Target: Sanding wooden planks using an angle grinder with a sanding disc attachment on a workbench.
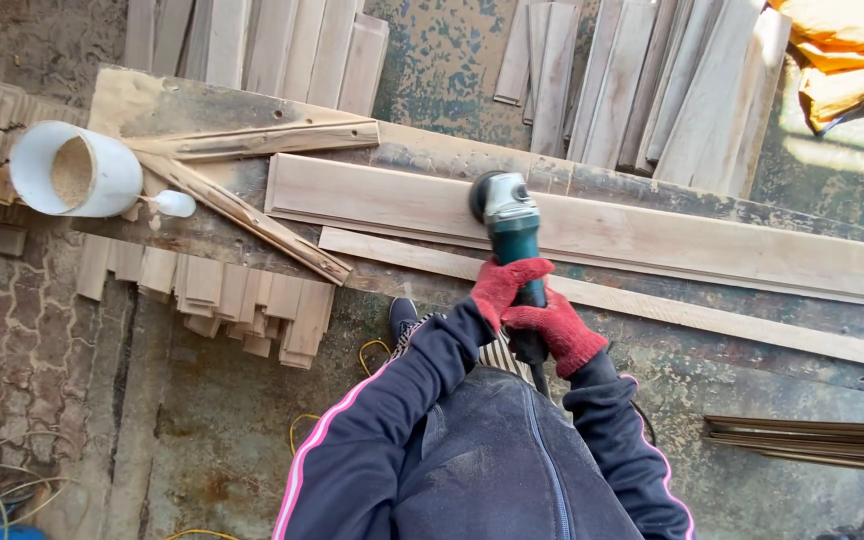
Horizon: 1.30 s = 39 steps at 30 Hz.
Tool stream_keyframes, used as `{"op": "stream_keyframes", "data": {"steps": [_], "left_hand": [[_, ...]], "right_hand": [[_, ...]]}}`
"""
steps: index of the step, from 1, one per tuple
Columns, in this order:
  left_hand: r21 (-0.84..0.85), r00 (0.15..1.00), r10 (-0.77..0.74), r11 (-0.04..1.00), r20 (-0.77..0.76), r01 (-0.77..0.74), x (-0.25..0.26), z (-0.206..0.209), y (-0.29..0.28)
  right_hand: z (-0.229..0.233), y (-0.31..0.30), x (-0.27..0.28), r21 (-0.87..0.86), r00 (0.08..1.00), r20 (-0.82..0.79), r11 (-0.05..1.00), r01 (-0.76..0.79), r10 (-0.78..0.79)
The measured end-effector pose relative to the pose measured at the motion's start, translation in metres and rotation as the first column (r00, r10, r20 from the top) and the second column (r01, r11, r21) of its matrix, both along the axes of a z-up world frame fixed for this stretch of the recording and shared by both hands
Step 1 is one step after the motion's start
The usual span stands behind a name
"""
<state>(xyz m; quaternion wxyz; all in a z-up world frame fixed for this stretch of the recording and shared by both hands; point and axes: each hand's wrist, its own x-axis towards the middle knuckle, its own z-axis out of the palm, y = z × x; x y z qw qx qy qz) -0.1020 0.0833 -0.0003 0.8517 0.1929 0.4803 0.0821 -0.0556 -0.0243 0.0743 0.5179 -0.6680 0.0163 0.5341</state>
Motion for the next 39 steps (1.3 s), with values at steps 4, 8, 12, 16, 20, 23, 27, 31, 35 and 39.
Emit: {"op": "stream_keyframes", "data": {"steps": [4, 8, 12, 16, 20, 23, 27, 31, 35, 39], "left_hand": [[-0.133, 0.995, -0.007, 0.991, 0.101, 0.021, 0.041, -0.010, -0.045], [-0.145, 0.984, -0.094, 0.983, 0.149, 0.116, 0.069, -0.025, -0.070], [-0.125, 0.980, -0.131, 0.981, 0.152, 0.151, 0.061, -0.034, -0.061], [-0.084, 0.987, -0.120, 0.988, 0.111, 0.130, 0.024, -0.025, -0.022], [-0.066, 0.999, -0.022, 0.998, 0.044, 0.025, -0.030, -0.024, 0.017], [-0.008, 1.000, -0.001, 1.000, -0.031, 0.000, -0.065, -0.011, 0.039], [0.007, 0.999, 0.036, 0.999, -0.029, -0.035, -0.073, -0.009, 0.051], [-0.058, 0.996, -0.041, 0.997, 0.078, 0.046, -0.039, -0.025, 0.028], [-0.069, 0.975, -0.181, 0.979, 0.128, 0.191, 0.003, -0.022, -0.009], [0.014, 0.926, -0.371, 0.929, 0.074, 0.371, 0.020, -0.010, -0.032]], "right_hand": [[0.016, -0.038, 0.008, -0.049, 0.987, 0.082, 0.988, 0.144, -0.140], [0.061, -0.043, -0.001, -0.047, 0.962, 0.123, 0.967, 0.249, -0.242], [0.057, -0.035, -0.010, -0.012, 0.957, 0.142, 0.966, 0.259, -0.254], [0.037, -0.012, -0.029, -0.001, 0.970, 0.156, 0.981, 0.192, -0.189], [0.009, 0.018, -0.038, -0.038, 0.998, 0.029, 0.998, 0.053, -0.052], [0.010, 0.040, -0.057, -0.026, 0.998, 0.015, 0.998, -0.058, 0.059], [0.013, 0.051, -0.071, -0.016, 0.999, 0.020, 0.999, -0.048, 0.048], [0.016, 0.029, -0.076, -0.019, 0.985, 0.105, 0.990, 0.137, -0.135], [0.024, 0.005, -0.079, -0.014, 0.945, 0.125, 0.952, 0.305, -0.301], [0.037, -0.008, -0.086, -0.005, 0.862, 0.080, 0.864, 0.503, -0.501]]}}
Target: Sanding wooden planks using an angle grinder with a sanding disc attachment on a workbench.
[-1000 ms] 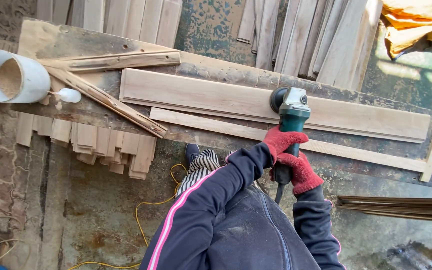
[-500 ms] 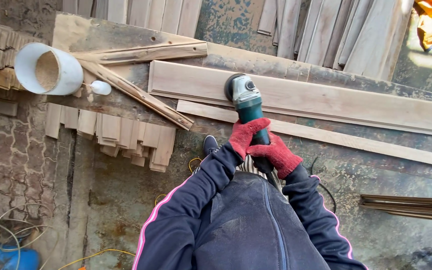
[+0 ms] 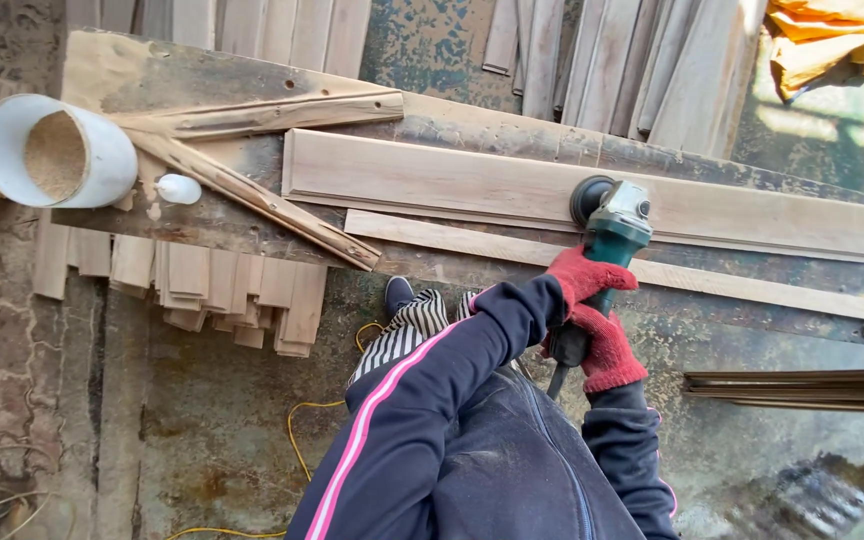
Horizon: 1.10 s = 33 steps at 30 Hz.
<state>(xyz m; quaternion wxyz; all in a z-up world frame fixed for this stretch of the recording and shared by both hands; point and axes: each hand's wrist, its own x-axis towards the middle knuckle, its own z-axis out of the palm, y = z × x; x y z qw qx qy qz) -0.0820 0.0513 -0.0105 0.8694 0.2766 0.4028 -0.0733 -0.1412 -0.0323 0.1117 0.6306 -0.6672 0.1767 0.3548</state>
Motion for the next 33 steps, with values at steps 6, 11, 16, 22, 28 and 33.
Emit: {"op": "stream_keyframes", "data": {"steps": [6, 11, 16, 22, 28, 33], "left_hand": [[-0.097, 0.991, 0.130, 0.987, 0.009, -0.128, -0.032, -0.012, 0.013], [-0.048, 0.985, 0.173, 0.984, 0.006, -0.172, -0.082, -0.011, 0.057], [-0.029, 0.955, 0.282, 0.958, -0.087, -0.286, -0.121, -0.005, 0.095], [-0.012, 0.966, 0.253, 0.967, -0.055, -0.254, -0.095, 0.004, 0.075], [-0.072, 0.978, 0.207, 0.976, -0.022, -0.208, -0.022, -0.010, 0.003], [-0.050, 0.983, 0.179, 0.982, -0.043, -0.181, -0.020, 0.004, 0.002]], "right_hand": [[0.006, 0.015, -0.016, -0.020, 0.992, 0.027, 0.992, -0.121, 0.122], [-0.022, 0.034, -0.028, -0.026, 0.970, 0.029, 0.970, -0.242, 0.243], [-0.044, 0.057, -0.035, 0.031, 0.913, -0.026, 0.913, -0.407, 0.407], [-0.033, 0.040, -0.012, 0.018, 0.919, -0.055, 0.920, -0.391, 0.391], [0.002, -0.002, 0.010, -0.042, 0.975, -0.005, 0.974, -0.221, 0.221], [-0.002, -0.012, 0.019, -0.030, 0.971, 0.014, 0.971, -0.238, 0.238]]}}
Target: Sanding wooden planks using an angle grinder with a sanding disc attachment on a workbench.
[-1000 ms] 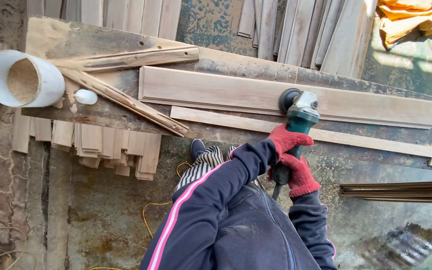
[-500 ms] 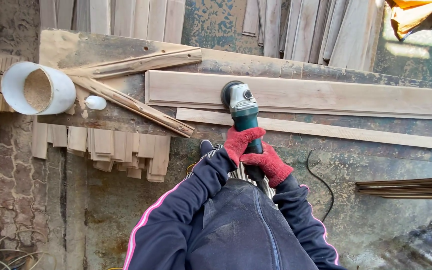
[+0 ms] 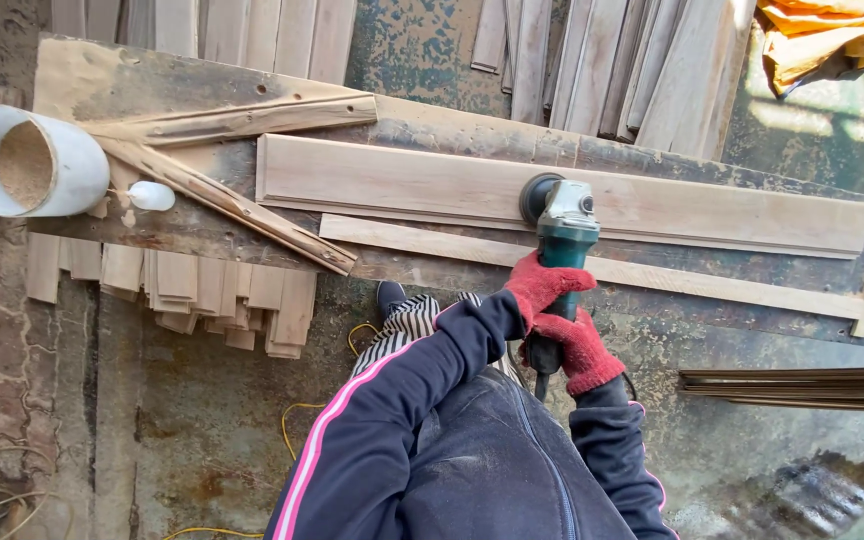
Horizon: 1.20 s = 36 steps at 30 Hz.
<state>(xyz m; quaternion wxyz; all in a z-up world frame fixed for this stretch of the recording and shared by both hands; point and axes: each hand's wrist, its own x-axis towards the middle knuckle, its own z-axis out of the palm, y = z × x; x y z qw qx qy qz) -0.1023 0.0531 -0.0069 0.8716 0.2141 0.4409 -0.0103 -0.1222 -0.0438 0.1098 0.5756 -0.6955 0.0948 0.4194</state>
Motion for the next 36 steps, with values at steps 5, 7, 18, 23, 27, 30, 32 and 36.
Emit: {"op": "stream_keyframes", "data": {"steps": [5, 7, 18, 23, 27, 30, 32, 36], "left_hand": [[0.044, 0.998, 0.056, 0.998, -0.035, -0.054, -0.035, 0.000, 0.027], [0.025, 0.988, 0.148, 0.989, -0.036, -0.147, -0.047, -0.006, 0.038], [0.044, 1.000, 0.024, 0.999, 0.009, -0.025, -0.013, 0.011, 0.000], [0.111, 0.999, -0.004, 0.994, -0.049, 0.009, -0.036, 0.019, 0.025], [0.047, 0.988, 0.152, 0.987, -0.039, -0.151, -0.071, 0.008, 0.063], [0.077, 0.971, 0.218, 0.975, -0.100, -0.210, -0.101, -0.016, 0.097], [0.086, 0.958, 0.253, 0.966, -0.132, -0.243, -0.117, -0.013, 0.117], [0.092, 0.890, 0.404, 0.915, -0.210, -0.393, -0.137, 0.026, 0.153]], "right_hand": [[-0.033, 0.004, -0.005, 0.017, 0.993, -0.002, 0.993, -0.117, 0.117], [-0.064, 0.008, -0.001, 0.039, 0.979, -0.064, 0.980, -0.193, 0.196], [0.004, 0.001, -0.002, -0.055, 0.996, 0.000, 0.995, -0.088, 0.088], [-0.001, 0.016, -0.009, -0.064, 0.992, 0.013, 0.990, -0.123, 0.124], [-0.021, 0.048, -0.018, -0.010, 0.964, -0.040, 0.964, -0.264, 0.264], [-0.024, 0.088, -0.025, 0.045, 0.933, -0.073, 0.936, -0.350, 0.353], [-0.014, 0.112, -0.032, 0.053, 0.914, -0.090, 0.918, -0.393, 0.396], [-0.005, 0.145, -0.042, -0.002, 0.806, -0.017, 0.807, -0.591, 0.591]]}}
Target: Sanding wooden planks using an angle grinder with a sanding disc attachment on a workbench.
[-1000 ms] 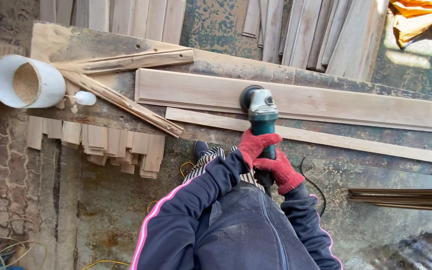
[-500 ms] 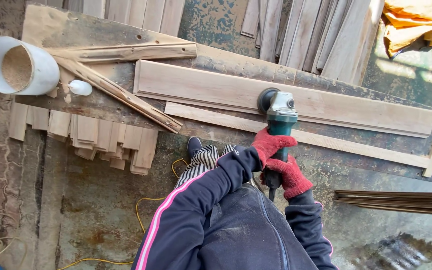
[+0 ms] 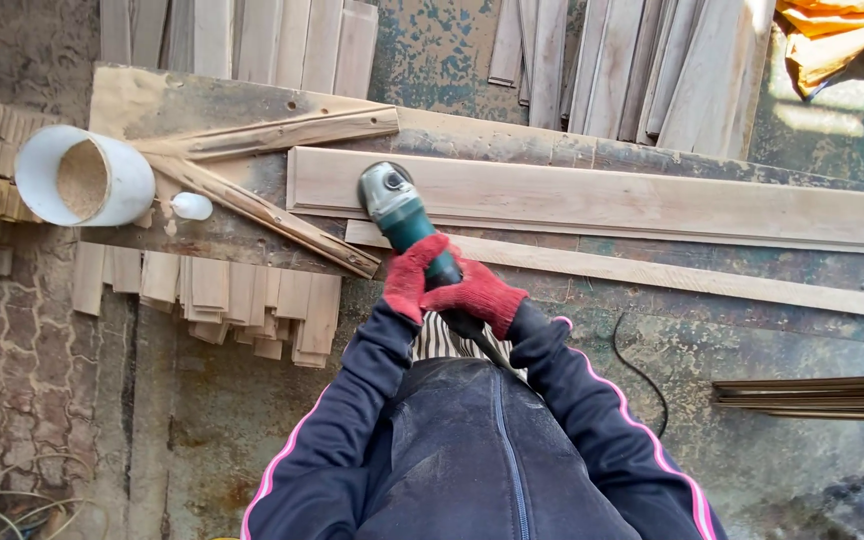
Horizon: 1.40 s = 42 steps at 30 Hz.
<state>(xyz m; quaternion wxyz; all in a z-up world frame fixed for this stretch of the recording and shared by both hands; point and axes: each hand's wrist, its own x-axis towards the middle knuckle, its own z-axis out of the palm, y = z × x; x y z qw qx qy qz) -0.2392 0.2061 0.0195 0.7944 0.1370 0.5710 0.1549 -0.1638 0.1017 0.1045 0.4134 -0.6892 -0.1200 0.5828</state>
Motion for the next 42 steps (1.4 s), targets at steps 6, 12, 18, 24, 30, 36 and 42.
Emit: {"op": "stream_keyframes", "data": {"steps": [6, 12, 18, 24, 30, 36, 42], "left_hand": [[0.017, 1.000, -0.002, 1.000, 0.003, 0.002, 0.022, 0.002, -0.008], [-0.002, 0.952, -0.173, 0.984, 0.251, 0.179, 0.104, -0.050, -0.075], [-0.039, 0.762, -0.326, 0.908, 0.559, 0.417, 0.190, -0.072, -0.148], [-0.025, 0.866, -0.391, 0.908, 0.310, 0.419, 0.228, -0.055, -0.181], [-0.001, 0.898, -0.325, 0.940, 0.295, 0.341, 0.198, -0.056, -0.141], [-0.018, 0.934, -0.174, 0.982, 0.311, 0.189, 0.137, -0.045, -0.077], [0.025, 0.973, -0.080, 0.997, 0.217, 0.077, 0.061, -0.020, -0.004]], "right_hand": [[0.014, 0.001, 0.022, -0.010, 1.000, -0.007, 1.000, -0.024, 0.024], [0.015, -0.069, 0.068, -0.009, 0.958, -0.092, 0.962, 0.272, -0.271], [0.022, -0.144, 0.090, 0.004, 0.841, -0.019, 0.841, 0.540, -0.540], [0.061, -0.145, 0.082, 0.047, 0.760, 0.044, 0.761, 0.647, -0.649], [0.052, -0.119, 0.071, 0.068, 0.816, 0.049, 0.817, 0.573, -0.576], [0.032, -0.075, 0.055, 0.033, 0.921, 0.031, 0.921, 0.387, -0.388], [0.011, -0.006, 0.028, -0.020, 0.977, -0.060, 0.979, 0.204, -0.205]]}}
